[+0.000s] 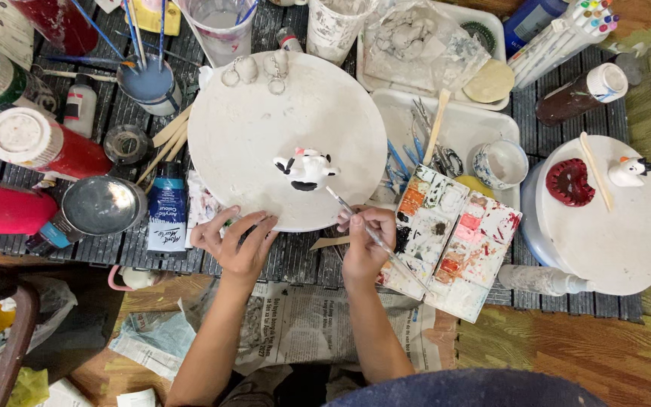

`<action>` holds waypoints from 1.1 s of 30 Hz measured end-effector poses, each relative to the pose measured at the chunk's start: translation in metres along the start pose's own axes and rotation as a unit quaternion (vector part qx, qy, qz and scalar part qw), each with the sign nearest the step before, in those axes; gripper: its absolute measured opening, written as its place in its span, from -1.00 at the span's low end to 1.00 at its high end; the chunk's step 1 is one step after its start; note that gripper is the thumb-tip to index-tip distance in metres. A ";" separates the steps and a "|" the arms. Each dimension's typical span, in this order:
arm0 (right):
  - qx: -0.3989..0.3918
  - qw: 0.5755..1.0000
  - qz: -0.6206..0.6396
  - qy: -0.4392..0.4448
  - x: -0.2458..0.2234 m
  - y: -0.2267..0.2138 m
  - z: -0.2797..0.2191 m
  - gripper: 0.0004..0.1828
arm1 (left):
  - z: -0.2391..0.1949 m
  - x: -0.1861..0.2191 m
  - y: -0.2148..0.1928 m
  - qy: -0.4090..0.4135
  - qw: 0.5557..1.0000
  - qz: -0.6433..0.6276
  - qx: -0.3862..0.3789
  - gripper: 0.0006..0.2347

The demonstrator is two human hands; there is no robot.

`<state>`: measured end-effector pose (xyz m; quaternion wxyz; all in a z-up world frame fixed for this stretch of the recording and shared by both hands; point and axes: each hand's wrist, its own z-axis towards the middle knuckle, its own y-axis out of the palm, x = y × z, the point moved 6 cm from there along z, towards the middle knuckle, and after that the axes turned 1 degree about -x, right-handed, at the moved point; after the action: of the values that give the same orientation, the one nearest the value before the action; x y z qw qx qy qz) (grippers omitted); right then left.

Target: The person paints a small ceramic cow figurine with a fine brush, applying black and pink paint to its body and face. The person rotates the figurine on a turntable to access different sides and occasionally dips the brush into a paint palette.

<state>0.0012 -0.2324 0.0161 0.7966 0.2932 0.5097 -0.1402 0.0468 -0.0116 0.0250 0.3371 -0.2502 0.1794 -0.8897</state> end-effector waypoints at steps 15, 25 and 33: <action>0.028 0.998 -0.044 -0.040 0.007 0.011 0.000 -0.85 | 0.002 -0.001 -0.003 -0.007 1.000 -0.020 -0.015 -0.81; 0.035 0.998 -0.038 -0.034 0.009 0.012 0.002 -0.89 | 0.001 0.000 -0.002 -0.008 1.000 -0.028 -0.006 -0.80; 0.039 0.997 -0.053 -0.035 0.009 0.012 0.001 -0.89 | -0.001 0.000 -0.001 -0.013 0.999 -0.027 -0.012 -0.82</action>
<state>0.0124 -0.2235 0.0121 0.7934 0.2911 0.4907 -0.2124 0.0460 -0.0104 0.0250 0.3118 -0.2703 0.1786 -0.8932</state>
